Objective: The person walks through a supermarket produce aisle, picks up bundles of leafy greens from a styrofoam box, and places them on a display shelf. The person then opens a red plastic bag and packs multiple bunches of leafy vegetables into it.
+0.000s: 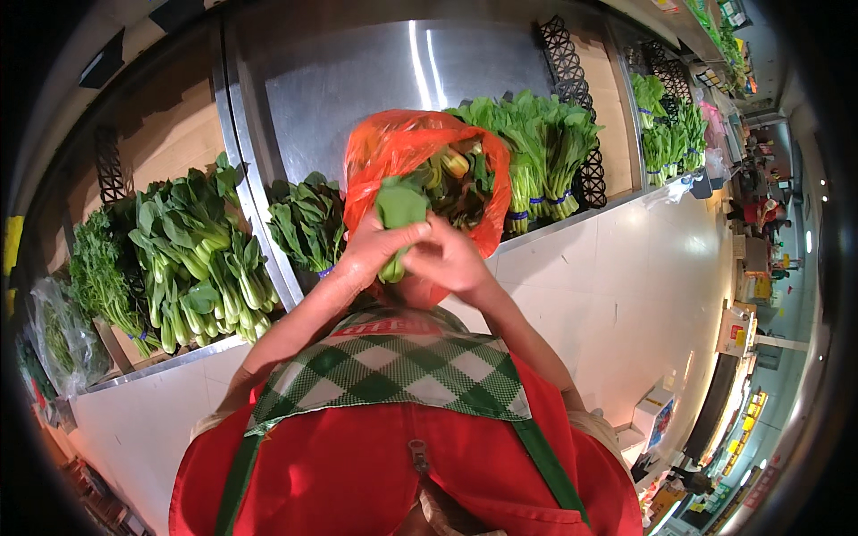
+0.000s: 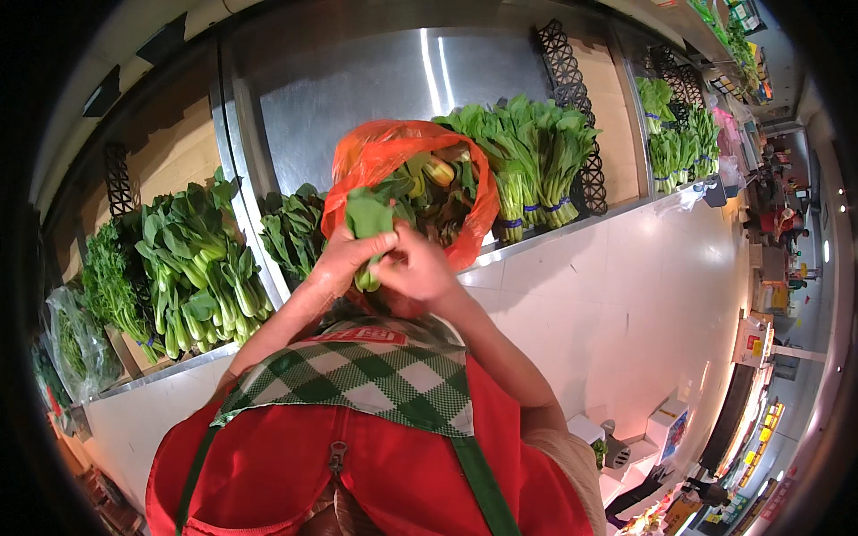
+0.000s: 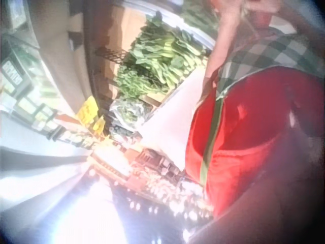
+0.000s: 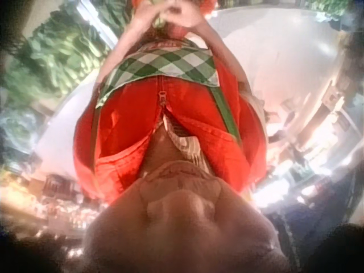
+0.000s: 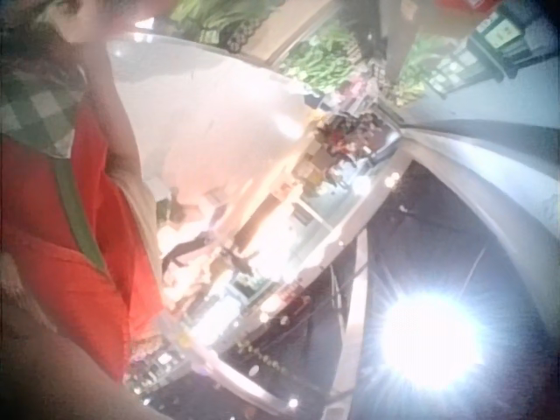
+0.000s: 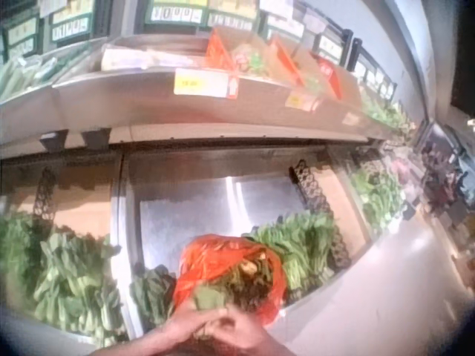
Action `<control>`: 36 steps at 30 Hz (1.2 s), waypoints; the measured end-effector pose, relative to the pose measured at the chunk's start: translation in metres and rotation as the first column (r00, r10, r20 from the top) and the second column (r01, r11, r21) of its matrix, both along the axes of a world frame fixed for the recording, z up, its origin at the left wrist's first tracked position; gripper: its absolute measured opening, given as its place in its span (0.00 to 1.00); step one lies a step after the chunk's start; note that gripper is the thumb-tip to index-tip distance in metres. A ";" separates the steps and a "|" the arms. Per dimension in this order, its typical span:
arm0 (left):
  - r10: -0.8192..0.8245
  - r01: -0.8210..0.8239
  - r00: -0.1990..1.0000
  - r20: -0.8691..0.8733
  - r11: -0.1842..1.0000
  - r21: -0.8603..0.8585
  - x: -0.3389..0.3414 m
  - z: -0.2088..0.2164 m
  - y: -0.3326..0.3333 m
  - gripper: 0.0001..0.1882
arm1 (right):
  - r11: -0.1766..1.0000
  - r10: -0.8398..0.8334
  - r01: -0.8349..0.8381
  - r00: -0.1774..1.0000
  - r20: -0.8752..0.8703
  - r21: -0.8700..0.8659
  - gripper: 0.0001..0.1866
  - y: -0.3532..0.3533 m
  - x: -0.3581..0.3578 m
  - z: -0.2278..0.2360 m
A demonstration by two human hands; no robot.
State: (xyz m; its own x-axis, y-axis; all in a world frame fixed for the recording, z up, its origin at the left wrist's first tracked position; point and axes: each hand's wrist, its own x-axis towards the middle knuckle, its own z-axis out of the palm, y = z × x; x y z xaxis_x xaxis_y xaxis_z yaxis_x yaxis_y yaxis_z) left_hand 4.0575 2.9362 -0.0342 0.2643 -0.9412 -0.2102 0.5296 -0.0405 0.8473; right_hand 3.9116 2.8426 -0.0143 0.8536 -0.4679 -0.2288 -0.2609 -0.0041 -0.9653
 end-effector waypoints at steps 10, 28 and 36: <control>0.275 -0.298 0.949 0.155 0.941 0.159 0.064 0.012 -0.040 0.19 | 0.498 -0.273 -0.097 0.926 -0.262 -0.862 0.42 -0.091 0.066 -0.063; 0.114 -0.201 0.927 0.358 0.955 0.217 0.053 -0.006 -0.016 0.17 | 0.670 -0.341 -0.162 0.800 -0.494 -0.725 0.44 -0.109 0.080 -0.042; -0.258 0.063 0.024 0.966 0.965 0.256 0.046 -0.010 -0.004 0.24 | 0.986 0.066 -0.030 0.973 -0.223 0.161 0.28 -0.141 0.009 -0.023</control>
State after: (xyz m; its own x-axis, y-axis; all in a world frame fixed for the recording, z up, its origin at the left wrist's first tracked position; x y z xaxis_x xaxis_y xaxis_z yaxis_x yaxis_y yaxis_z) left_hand 4.1032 2.9319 -0.0437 0.1563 -0.9877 0.0060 -0.8354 -0.1290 0.5343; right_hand 3.9210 2.7012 -0.0369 0.7915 -0.3711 -0.4856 -0.4762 0.1237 -0.8706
